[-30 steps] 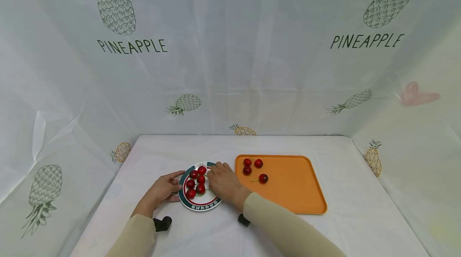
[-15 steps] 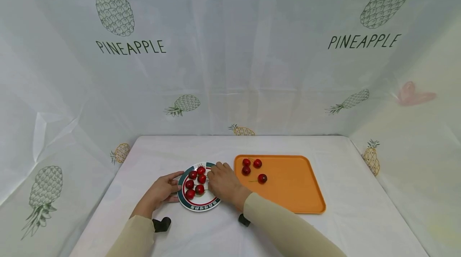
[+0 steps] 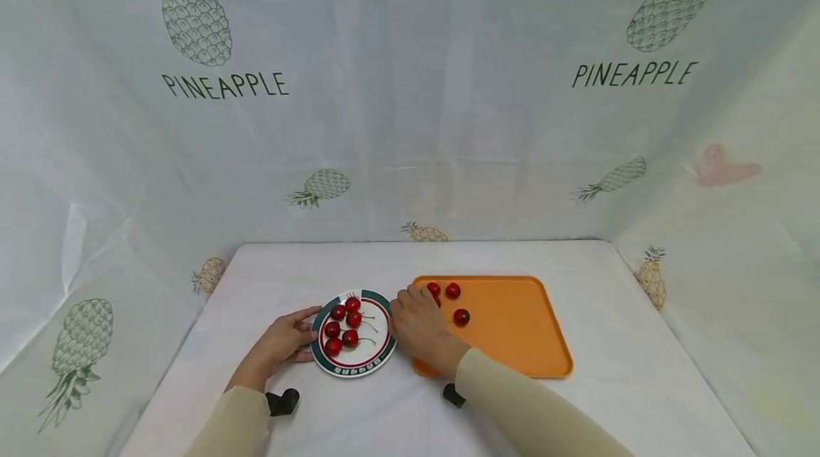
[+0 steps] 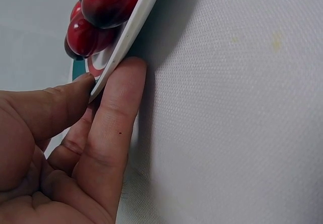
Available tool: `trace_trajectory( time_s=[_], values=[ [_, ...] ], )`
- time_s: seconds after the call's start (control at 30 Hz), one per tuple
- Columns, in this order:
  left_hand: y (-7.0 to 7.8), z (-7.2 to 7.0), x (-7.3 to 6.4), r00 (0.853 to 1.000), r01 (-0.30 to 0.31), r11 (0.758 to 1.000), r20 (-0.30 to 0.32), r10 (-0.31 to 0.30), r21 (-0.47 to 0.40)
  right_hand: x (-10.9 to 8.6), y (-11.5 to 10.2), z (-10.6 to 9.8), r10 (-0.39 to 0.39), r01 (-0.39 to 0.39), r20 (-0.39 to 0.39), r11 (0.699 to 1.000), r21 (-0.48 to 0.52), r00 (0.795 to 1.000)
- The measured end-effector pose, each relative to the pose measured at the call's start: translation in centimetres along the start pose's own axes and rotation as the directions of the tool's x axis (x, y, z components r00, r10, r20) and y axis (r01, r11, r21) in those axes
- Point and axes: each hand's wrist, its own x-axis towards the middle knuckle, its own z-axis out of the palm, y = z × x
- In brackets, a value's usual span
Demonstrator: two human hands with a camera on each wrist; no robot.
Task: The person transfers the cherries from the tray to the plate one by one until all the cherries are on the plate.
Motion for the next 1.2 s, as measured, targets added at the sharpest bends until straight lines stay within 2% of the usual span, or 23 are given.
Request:
trace_trajectory(
  time_s=[0.3, 0.7, 1.0, 1.2],
  values=[
    [-0.4, 0.3, -0.4, 1.000, 0.001, 1.000, -0.014, -0.001, 0.008, -3.4, 2.7, 1.0, 0.022, -0.021, 0.019, 0.998, -0.060, 1.000],
    [-1.0, 0.9, -1.3, 1.000, -0.003, 1.000, -0.027, 0.003, -0.013, -5.9, 3.8, 1.3, 0.051, -0.041, 0.088, 0.993, -0.109, 0.995],
    [-0.2, -0.1, 0.8, 1.000, -0.010, 1.000, -0.004, 0.009, -0.008, -6.1, 5.1, 1.8, 0.022, -0.012, 0.064, 0.990, -0.144, 0.998],
    [0.5, -0.8, 2.4, 0.999, -0.029, 1.000, 0.021, 0.029, 0.000, -6.6, 6.3, 2.0, 0.016, -0.014, 0.021, 0.995, -0.103, 1.000]
  ],
)
